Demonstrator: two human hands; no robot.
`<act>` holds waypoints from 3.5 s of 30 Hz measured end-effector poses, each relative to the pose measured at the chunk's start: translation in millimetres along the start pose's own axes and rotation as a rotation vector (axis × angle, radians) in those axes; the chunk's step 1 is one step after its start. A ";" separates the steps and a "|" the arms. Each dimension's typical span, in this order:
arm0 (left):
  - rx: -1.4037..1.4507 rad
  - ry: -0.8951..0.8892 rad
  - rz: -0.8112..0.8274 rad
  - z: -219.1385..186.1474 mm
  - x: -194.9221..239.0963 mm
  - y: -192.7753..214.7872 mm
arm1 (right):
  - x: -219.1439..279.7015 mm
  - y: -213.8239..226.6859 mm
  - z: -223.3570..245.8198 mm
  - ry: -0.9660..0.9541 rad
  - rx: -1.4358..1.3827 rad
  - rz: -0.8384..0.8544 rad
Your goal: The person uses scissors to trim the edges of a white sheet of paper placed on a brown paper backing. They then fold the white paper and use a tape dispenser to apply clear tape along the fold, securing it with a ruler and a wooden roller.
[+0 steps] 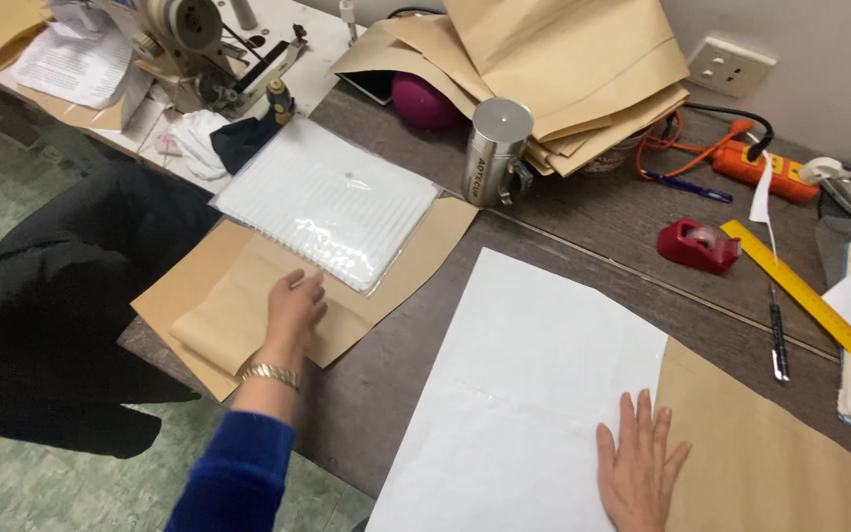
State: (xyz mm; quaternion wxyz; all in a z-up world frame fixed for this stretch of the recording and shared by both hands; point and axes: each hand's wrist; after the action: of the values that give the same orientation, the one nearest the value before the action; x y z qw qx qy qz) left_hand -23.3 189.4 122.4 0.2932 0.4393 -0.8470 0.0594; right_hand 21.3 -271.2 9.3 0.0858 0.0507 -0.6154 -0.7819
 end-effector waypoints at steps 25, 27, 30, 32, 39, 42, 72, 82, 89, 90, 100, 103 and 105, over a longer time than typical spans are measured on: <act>0.687 0.125 0.130 23.8 -164.2 -48.0 | 2.7 4.6 7.1 0.097 0.141 -0.161; 0.625 0.058 0.104 2.8 -115.4 -41.5 | 2.9 5.2 7.2 0.100 0.147 -0.165; 0.398 0.070 0.083 -18.2 -34.4 -21.2 | 3.0 3.9 7.3 0.103 0.139 -0.157; 0.369 -0.081 0.275 -13.9 -6.0 -4.4 | 3.0 5.2 7.1 0.101 0.146 -0.138; 0.204 -0.059 0.336 74.1 25.7 66.0 | 5.7 1.5 2.7 0.127 0.151 -0.117; 0.212 0.048 0.368 140.9 13.2 86.6 | 8.3 1.4 0.2 0.150 0.165 -0.154; -0.169 0.136 0.668 170.5 87.4 11.2 | 37.2 14.1 79.4 0.378 -0.386 -0.081; -0.232 0.157 0.638 166.0 88.4 9.8 | 32.2 22.8 3.4 0.025 -0.413 -0.106; -0.261 0.163 0.631 156.3 93.3 7.1 | 30.6 -1.9 18.3 0.189 0.137 -0.292; -0.264 0.167 0.632 160.1 91.9 7.9 | 31.9 -1.8 19.1 0.186 0.138 -0.288; -0.273 0.124 0.623 163.2 91.5 10.5 | 63.0 34.3 38.2 0.192 -0.549 -0.052; -0.264 0.126 0.626 164.0 89.7 10.1 | 66.1 25.6 29.3 0.054 -0.650 0.054; -0.243 0.123 0.633 164.5 88.1 10.0 | 65.1 27.7 29.2 -0.056 -0.735 0.091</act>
State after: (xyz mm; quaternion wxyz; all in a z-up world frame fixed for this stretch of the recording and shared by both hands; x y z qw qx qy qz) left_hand -143.2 74.0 37.2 0.3608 0.1122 -0.9230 0.0725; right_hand -46.0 -262.4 44.8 0.1161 -0.0321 -0.2974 -0.9471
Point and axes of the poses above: each hand's wrist, its own x-axis away from the middle knuckle, its own y-axis out of the back of the hand, z = x × y, and after that the axes turned 1 degree about y, right-handed
